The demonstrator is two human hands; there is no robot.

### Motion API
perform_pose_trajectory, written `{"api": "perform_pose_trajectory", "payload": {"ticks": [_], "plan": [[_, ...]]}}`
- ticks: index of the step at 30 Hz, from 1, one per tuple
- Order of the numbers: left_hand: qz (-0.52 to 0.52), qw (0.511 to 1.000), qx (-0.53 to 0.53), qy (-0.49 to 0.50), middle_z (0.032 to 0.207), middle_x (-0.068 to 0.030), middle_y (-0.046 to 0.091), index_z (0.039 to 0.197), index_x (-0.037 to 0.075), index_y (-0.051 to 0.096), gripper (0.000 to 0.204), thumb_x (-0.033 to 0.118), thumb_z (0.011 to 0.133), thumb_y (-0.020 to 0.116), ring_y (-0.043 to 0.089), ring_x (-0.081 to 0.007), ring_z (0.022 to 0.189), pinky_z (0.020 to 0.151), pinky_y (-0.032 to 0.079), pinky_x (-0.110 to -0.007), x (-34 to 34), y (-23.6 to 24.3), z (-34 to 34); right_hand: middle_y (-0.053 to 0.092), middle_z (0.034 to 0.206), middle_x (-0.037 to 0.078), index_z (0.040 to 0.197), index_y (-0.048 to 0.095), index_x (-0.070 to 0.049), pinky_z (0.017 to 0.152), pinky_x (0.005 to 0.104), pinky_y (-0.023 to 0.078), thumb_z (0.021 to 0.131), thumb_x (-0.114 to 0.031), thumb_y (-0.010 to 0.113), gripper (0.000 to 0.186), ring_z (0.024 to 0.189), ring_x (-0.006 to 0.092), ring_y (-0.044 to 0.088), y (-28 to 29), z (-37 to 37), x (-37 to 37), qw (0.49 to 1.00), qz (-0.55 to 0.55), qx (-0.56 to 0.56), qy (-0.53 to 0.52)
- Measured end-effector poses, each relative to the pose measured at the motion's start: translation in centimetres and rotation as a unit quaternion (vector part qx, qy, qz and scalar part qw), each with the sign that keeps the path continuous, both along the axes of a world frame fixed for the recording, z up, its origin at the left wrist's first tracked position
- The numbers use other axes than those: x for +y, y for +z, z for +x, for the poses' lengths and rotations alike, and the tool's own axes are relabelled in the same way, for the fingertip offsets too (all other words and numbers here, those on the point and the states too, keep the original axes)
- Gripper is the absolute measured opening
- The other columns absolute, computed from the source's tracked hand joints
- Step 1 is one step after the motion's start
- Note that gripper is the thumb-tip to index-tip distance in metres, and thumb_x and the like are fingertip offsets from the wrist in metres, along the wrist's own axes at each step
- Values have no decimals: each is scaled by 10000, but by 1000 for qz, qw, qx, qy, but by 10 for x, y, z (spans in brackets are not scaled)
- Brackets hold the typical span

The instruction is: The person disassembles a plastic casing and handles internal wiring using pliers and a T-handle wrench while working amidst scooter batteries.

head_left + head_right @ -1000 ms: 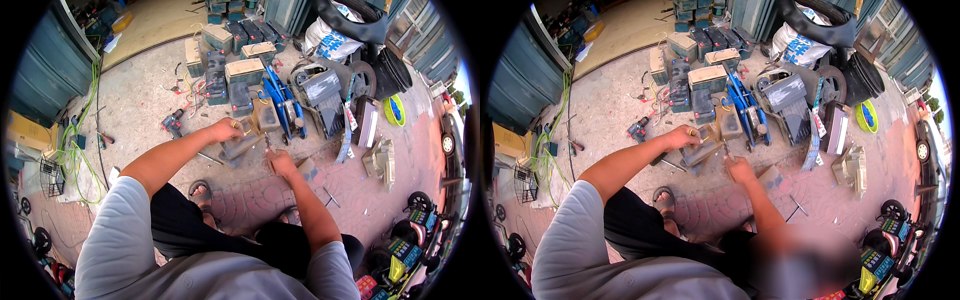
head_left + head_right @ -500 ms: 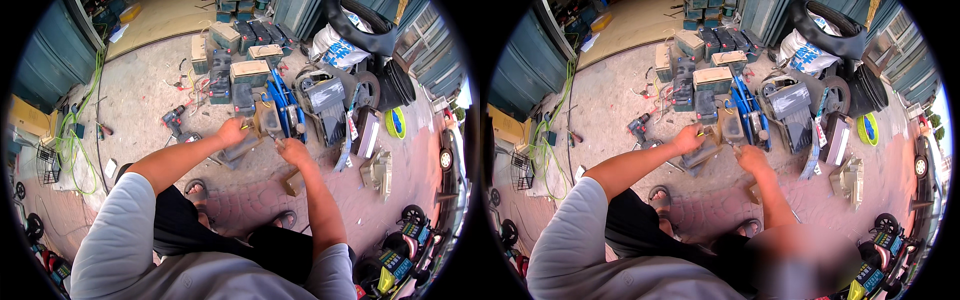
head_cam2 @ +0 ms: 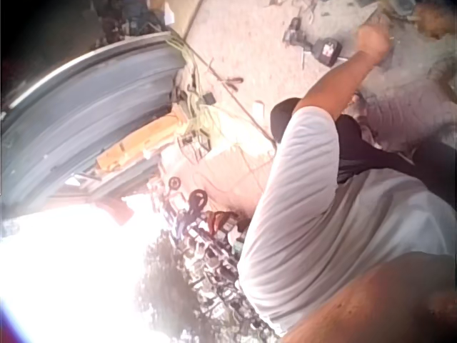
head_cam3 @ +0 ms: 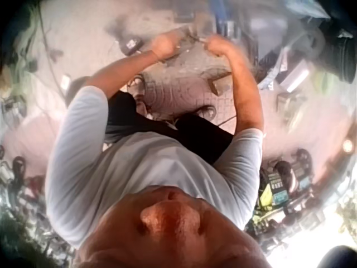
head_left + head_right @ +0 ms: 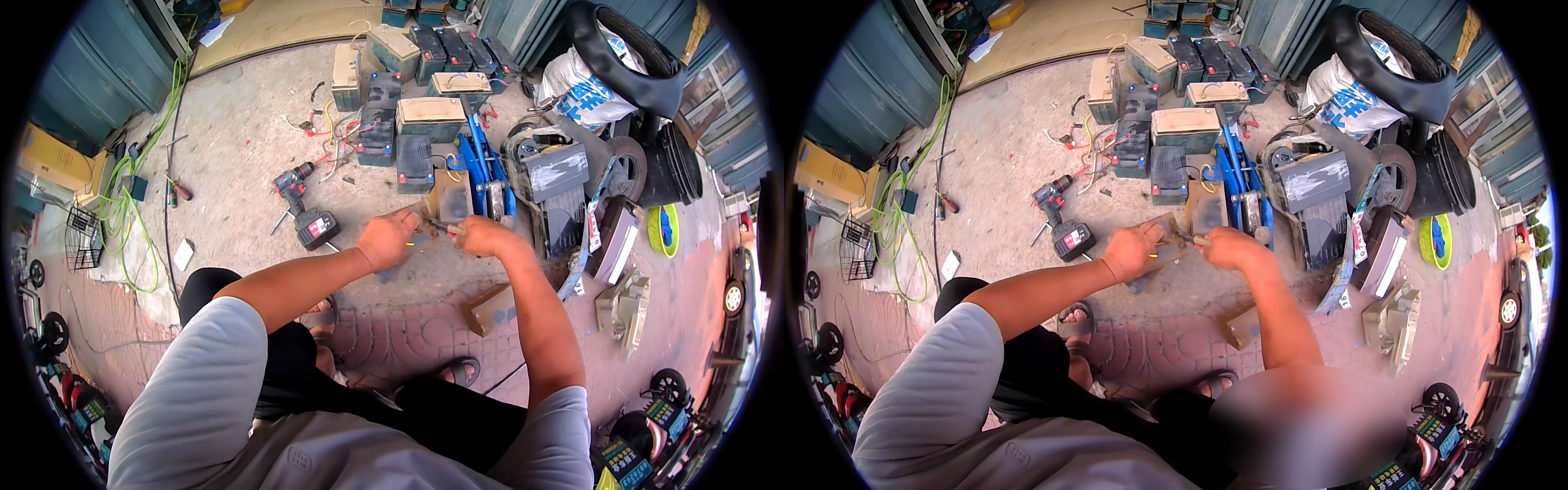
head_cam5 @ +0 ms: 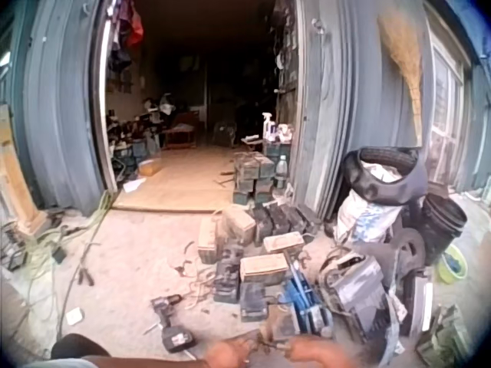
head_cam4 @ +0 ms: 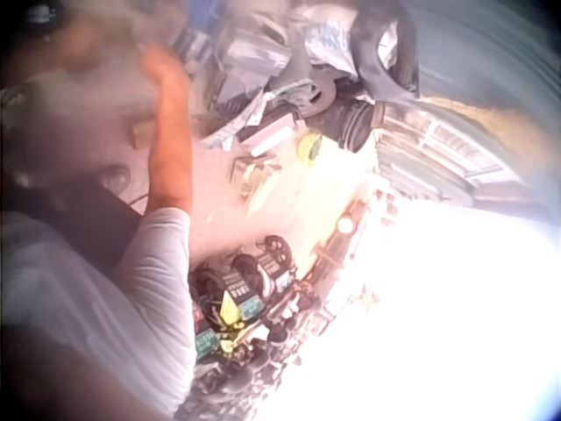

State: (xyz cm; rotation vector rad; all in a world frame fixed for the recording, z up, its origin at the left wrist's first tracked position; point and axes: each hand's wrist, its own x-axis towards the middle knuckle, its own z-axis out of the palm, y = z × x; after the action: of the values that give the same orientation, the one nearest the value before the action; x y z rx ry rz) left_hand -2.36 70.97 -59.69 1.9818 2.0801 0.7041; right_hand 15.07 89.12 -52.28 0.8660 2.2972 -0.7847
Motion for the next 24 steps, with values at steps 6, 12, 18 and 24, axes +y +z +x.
{"api": "perform_pose_trajectory", "payload": {"ticks": [6, 12, 18, 24], "plan": [[-8, 998, 53, -30, 1080, -124, 590, 1045, 74, 579, 322, 122, 749, 696, 647, -340, 1008, 842, 558, -441, 3, -7, 3, 754, 978, 140, 1097, 712, -4, 711, 376, 552, 946, -281, 685, 317, 811, 215, 712, -13, -8, 27, 989, -139, -32, -34], [45, 998, 43, -33, 1033, -110, 572, 1006, 80, 583, 328, 143, 714, 719, 632, -333, 961, 808, 556, -443, 4, -14, 3, 764, 1040, 111, 1150, 693, 2, 680, 327, 564, 969, -213, 663, 283, 891, 179, 747, -24, -12, 47, 965, -257, -11, -41], [45, 998, 40, -34, 1001, -101, 561, 979, 92, 588, 318, 151, 699, 726, 630, -323, 937, 787, 553, -440, 4, -15, 2, 739, 1191, 187, 1256, 625, 41, 757, 367, 610, 976, -165, 661, 349, 997, 277, 755, -48, 2, 51, 908, -397, -9, -130], [59, 997, 39, -38, 1001, -97, 561, 972, 95, 592, 300, 151, 706, 718, 630, -316, 932, 781, 553, -432, 4, -15, 2, 710, 1217, 239, 1243, 598, 36, 782, 431, 629, 978, -239, 693, 394, 1047, 325, 748, -51, 2, 61, 836, -526, -22, -152]]}}
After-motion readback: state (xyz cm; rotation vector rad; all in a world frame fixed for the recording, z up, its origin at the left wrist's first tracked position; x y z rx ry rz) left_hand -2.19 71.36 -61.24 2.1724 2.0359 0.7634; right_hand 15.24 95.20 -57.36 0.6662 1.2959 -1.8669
